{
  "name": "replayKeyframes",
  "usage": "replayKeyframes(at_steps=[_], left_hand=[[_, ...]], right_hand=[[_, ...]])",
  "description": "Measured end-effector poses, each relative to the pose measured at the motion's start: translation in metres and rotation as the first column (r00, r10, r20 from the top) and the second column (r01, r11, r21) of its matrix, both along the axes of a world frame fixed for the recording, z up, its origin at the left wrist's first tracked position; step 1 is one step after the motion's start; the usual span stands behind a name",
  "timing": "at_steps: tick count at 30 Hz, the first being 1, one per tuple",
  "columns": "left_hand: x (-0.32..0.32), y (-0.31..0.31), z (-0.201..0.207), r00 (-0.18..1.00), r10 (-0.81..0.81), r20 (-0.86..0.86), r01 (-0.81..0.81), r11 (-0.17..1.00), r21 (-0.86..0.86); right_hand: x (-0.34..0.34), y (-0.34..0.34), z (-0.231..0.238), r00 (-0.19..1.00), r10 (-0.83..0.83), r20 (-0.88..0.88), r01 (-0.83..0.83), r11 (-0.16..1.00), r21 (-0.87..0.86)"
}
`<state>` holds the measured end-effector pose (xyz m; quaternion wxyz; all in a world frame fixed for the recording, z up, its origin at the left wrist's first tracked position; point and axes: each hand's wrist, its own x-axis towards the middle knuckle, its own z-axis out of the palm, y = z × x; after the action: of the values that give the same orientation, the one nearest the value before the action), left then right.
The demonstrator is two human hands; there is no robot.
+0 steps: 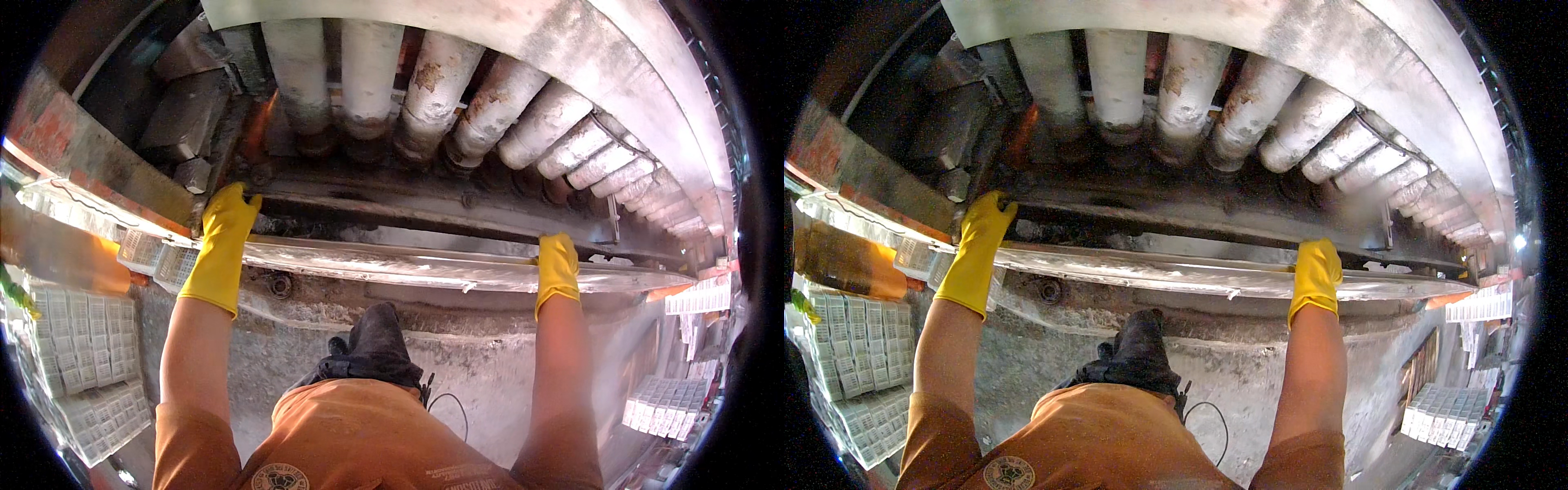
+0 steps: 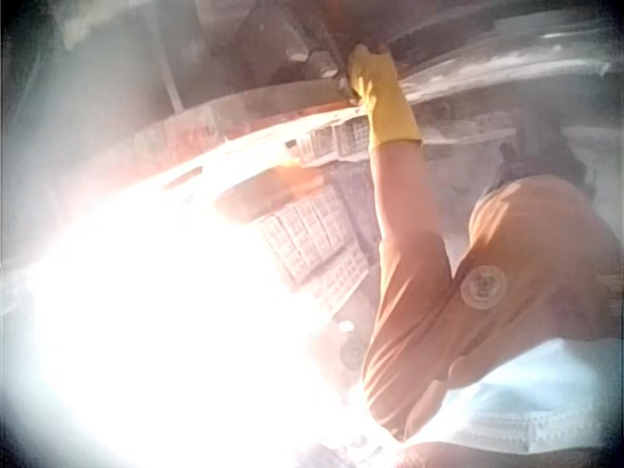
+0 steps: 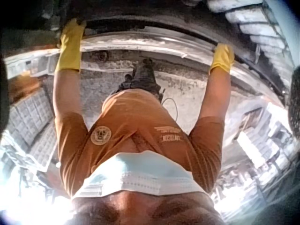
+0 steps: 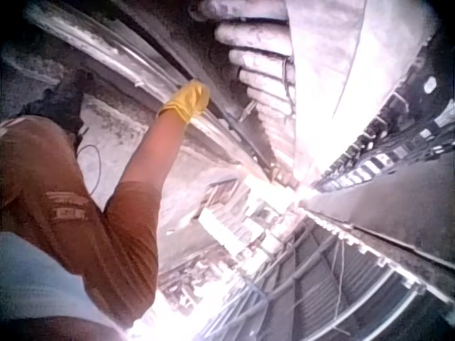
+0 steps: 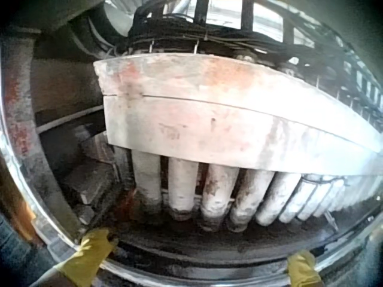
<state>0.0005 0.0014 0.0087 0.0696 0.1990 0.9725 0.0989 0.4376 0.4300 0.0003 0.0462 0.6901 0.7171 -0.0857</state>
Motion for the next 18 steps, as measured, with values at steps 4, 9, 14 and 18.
replayKeyframes(at_steps=[4,9,14,18], left_hand=[[-0.006,-0.014,-0.013,0.999,-0.019,-0.043,0.02,1.0,0.02],[0.009,-0.003,-0.014,0.999,-0.029,-0.043,0.029,1.0,-0.012],[0.013,-0.032,-0.036,0.995,-0.049,-0.083,0.053,0.998,0.044],[0.025,-0.027,-0.029,0.997,-0.05,-0.057,0.052,0.998,0.046]], right_hand=[[0.002,-0.01,-0.001,0.998,0.058,-0.04,-0.056,0.997,0.057],[0.028,-0.021,-0.008,0.988,0.105,-0.115,-0.085,0.982,0.168],[0.009,-0.051,0.017,0.999,-0.002,-0.036,0.003,1.0,0.003],[0.026,-0.038,0.005,0.996,-0.08,0.041,0.082,0.996,-0.042]])
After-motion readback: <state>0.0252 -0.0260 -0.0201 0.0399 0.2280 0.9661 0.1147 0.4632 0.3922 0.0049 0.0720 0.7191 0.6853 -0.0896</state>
